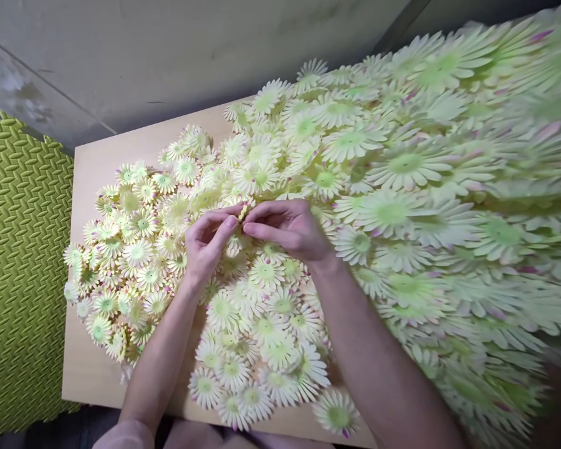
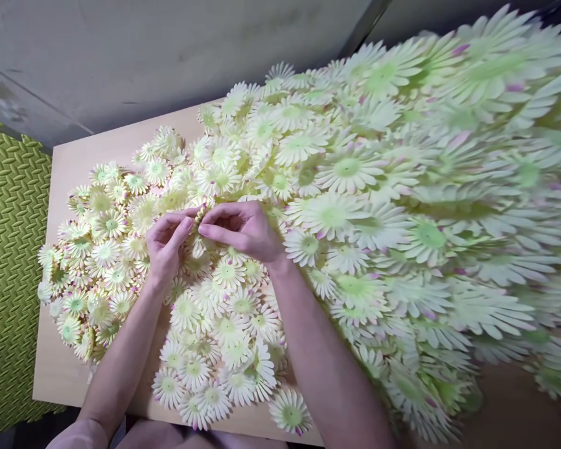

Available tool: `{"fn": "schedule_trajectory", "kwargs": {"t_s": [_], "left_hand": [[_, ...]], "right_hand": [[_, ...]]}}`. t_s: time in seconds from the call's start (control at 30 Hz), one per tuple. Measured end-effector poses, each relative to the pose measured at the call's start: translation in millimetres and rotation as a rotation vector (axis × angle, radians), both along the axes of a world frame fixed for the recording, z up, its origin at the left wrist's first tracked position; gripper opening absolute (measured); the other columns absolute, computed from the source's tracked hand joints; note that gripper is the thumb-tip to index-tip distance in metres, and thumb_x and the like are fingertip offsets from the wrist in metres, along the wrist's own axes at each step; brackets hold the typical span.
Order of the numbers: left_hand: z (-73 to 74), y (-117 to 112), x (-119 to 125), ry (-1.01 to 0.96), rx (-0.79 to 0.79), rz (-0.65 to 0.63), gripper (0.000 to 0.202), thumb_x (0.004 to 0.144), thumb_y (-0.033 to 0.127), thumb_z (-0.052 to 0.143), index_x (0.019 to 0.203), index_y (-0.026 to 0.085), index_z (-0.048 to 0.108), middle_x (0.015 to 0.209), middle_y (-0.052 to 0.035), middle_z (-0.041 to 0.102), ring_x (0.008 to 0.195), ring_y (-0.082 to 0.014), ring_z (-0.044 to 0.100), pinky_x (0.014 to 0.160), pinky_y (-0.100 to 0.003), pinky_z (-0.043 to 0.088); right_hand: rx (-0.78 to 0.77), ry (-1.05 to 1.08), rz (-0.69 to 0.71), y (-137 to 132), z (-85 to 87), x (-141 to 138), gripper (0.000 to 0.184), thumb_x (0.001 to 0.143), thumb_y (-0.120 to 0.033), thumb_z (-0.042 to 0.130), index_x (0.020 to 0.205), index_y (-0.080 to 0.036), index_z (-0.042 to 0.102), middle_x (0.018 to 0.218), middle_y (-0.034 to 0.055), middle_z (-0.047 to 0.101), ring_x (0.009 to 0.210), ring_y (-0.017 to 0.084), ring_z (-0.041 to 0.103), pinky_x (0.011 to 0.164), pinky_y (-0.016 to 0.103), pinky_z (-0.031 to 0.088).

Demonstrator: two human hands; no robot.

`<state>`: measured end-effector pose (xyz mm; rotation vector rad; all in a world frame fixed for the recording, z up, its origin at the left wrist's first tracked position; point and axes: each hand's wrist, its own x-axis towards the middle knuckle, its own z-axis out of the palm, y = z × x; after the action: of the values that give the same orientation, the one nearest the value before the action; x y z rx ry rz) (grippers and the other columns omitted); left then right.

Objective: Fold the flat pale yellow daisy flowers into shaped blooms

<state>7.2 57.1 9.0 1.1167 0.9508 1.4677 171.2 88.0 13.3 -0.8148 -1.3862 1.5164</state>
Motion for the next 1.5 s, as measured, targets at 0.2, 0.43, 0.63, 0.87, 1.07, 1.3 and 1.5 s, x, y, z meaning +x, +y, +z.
{"fn": "schedule_trajectory", "kwargs": {"t_s": [0.2,0.43,0.63,0.87,1.07,1.3,1.5], "left_hand": [[-2.3,1.2,-3.3,-0.039,-0.071,-0.017,0.012,0.079,0.030,0.077,0.072,0.021,0.073,0.106,-0.0049,0.076,0.111,-0.0235,0.069,0.097,-0.042,0.054],[-1.1,1.8,-4.1,-0.051,-0.080,-0.039,0.010,0.078,0.029,0.077,0.071,0.022,0.075,0.108,-0.0046,0.076,0.112,-0.0231,0.069,0.101,-0.043,0.052],[-1.1,2.1,-3.6,-0.039,-0.069,-0.024,0.011,0.077,0.030,0.079,0.071,0.022,0.075,0.106,-0.0051,0.076,0.109,-0.0234,0.070,0.099,-0.042,0.053],[-4.0,2.2,-3.1,-0.016,-0.011,-0.022,0.008,0.079,0.028,0.076,0.073,0.023,0.076,0.106,-0.0038,0.076,0.108,-0.0211,0.070,0.100,-0.042,0.053],[-3.9,2.3,-2.4,0.011,0.001,-0.011,0.009,0.079,0.029,0.077,0.074,0.023,0.075,0.106,-0.0042,0.075,0.110,-0.0213,0.069,0.100,-0.043,0.053],[-0.4,2.8,-0.8,0.068,0.076,0.013,0.006,0.079,0.027,0.077,0.074,0.024,0.076,0.105,-0.0044,0.076,0.112,-0.0226,0.069,0.102,-0.046,0.053],[-1.7,2.6,-0.8,0.071,0.106,-0.002,0.003,0.080,0.026,0.076,0.077,0.024,0.076,0.107,-0.0047,0.075,0.116,-0.0238,0.067,0.102,-0.048,0.053]], "right_hand": [[0.010,0.000,0.005,-0.8,2.8,-1.4,0.007,0.075,-0.023,0.079,0.073,-0.018,0.074,0.059,-0.0006,0.064,0.049,0.009,0.054,0.043,0.022,0.042],[0.000,-0.005,0.001,-1.2,1.1,-1.5,0.009,0.075,-0.024,0.080,0.073,-0.018,0.073,0.059,-0.0002,0.064,0.048,0.009,0.053,0.042,0.022,0.041],[-0.008,-0.025,-0.012,-1.4,-2.3,-0.6,0.013,0.073,-0.028,0.082,0.075,-0.018,0.074,0.063,0.0012,0.067,0.051,0.011,0.057,0.044,0.023,0.044],[-0.012,-0.013,-0.016,-1.7,-3.1,-1.1,0.013,0.074,-0.029,0.082,0.074,-0.019,0.074,0.063,0.0013,0.068,0.051,0.011,0.057,0.044,0.024,0.046],[-0.013,-0.007,-0.026,-1.3,-2.5,-0.9,0.011,0.074,-0.027,0.081,0.073,-0.019,0.074,0.062,0.0010,0.067,0.050,0.011,0.056,0.043,0.024,0.044],[0.002,0.004,-0.037,-1.1,-0.7,-0.8,0.010,0.073,-0.026,0.081,0.071,-0.018,0.074,0.061,0.0004,0.066,0.051,0.010,0.056,0.044,0.023,0.044],[0.008,0.002,-0.047,-0.6,-0.5,-1.1,0.012,0.073,-0.027,0.081,0.071,-0.018,0.074,0.061,0.0004,0.065,0.050,0.010,0.056,0.042,0.023,0.044]]}}
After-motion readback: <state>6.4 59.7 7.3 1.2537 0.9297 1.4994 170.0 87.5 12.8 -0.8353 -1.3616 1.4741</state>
